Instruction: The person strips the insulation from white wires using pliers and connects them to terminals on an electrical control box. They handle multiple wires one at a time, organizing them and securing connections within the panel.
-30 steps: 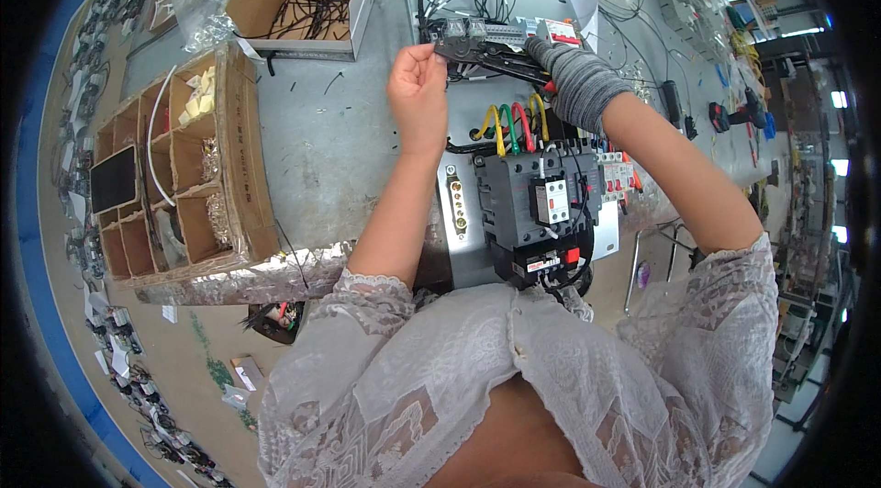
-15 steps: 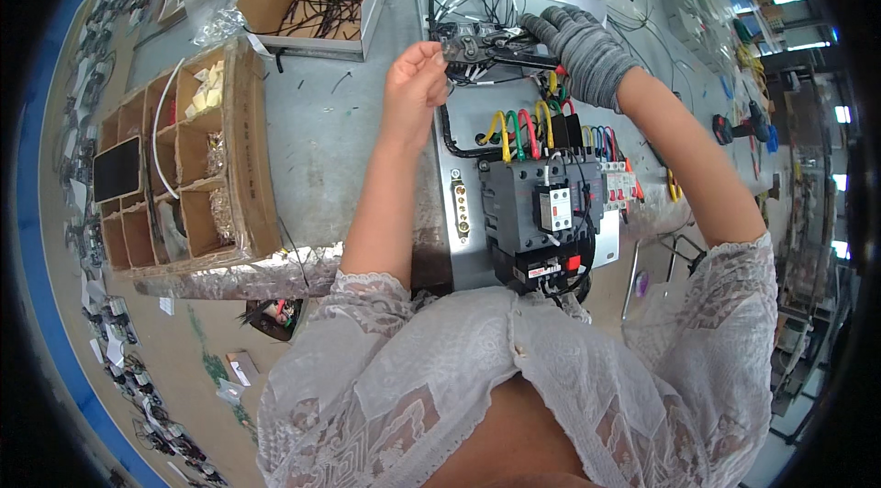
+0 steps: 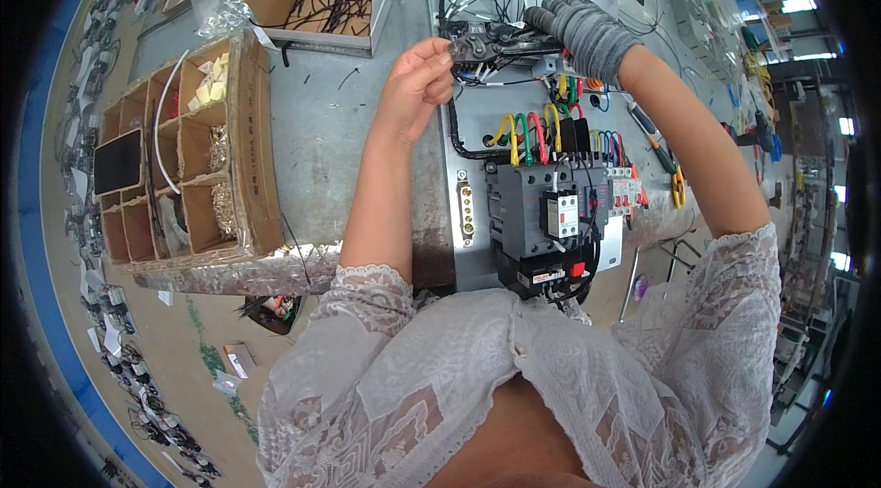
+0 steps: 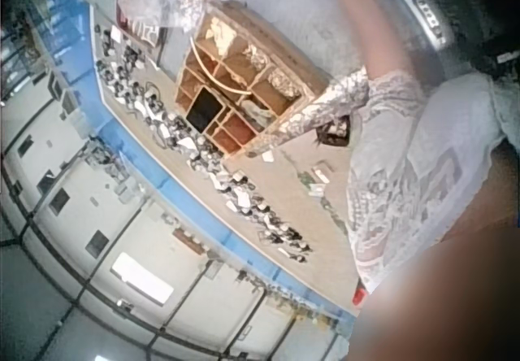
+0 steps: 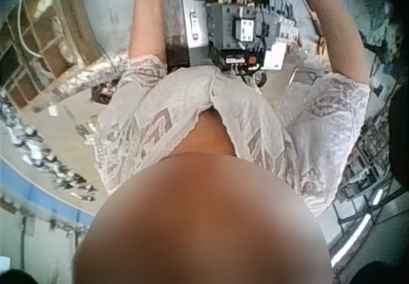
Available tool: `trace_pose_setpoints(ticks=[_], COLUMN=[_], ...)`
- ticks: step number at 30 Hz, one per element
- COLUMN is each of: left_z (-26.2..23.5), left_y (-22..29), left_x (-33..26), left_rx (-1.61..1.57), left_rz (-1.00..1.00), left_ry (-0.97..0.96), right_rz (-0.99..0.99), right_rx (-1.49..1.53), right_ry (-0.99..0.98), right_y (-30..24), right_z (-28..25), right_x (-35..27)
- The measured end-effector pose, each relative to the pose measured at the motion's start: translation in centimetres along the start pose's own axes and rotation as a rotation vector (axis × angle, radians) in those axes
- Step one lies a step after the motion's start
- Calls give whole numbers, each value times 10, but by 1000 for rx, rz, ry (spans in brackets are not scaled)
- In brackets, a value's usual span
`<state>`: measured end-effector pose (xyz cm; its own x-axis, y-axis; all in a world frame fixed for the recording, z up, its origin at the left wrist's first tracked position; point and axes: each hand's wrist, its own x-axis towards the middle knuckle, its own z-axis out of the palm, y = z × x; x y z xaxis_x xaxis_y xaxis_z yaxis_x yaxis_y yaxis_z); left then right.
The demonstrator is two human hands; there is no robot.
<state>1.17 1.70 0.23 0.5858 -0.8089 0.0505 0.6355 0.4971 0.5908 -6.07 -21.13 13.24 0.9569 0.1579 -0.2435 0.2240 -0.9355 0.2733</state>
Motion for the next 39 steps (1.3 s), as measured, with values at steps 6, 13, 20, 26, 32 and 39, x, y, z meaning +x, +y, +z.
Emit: trace_pose_setpoints(ticks=[6,13,20,26,32,39], left_z=[-3,2,12,16,16,17], left_y=[-3,-5,-12,-17,-17,-22], left_x=[0,1,1,0,-2,0], left_rx=[-17,21,215,220,210,252], left_rz=[1,26,99,156,169,157], left_ry=[-48,39,123,172,176,193], right_rz=[75,248,276,255,356,388], right_rx=[134,332,240,59,203,288], right_ry=[-101,-180,-121,31,-165,-256], right_y=[-8,-25,-28,-42,-43,-39], right_z=[-5,1,1,-6,-11,-1], right_x=[-9,-25,-36,-43,-34,-36])
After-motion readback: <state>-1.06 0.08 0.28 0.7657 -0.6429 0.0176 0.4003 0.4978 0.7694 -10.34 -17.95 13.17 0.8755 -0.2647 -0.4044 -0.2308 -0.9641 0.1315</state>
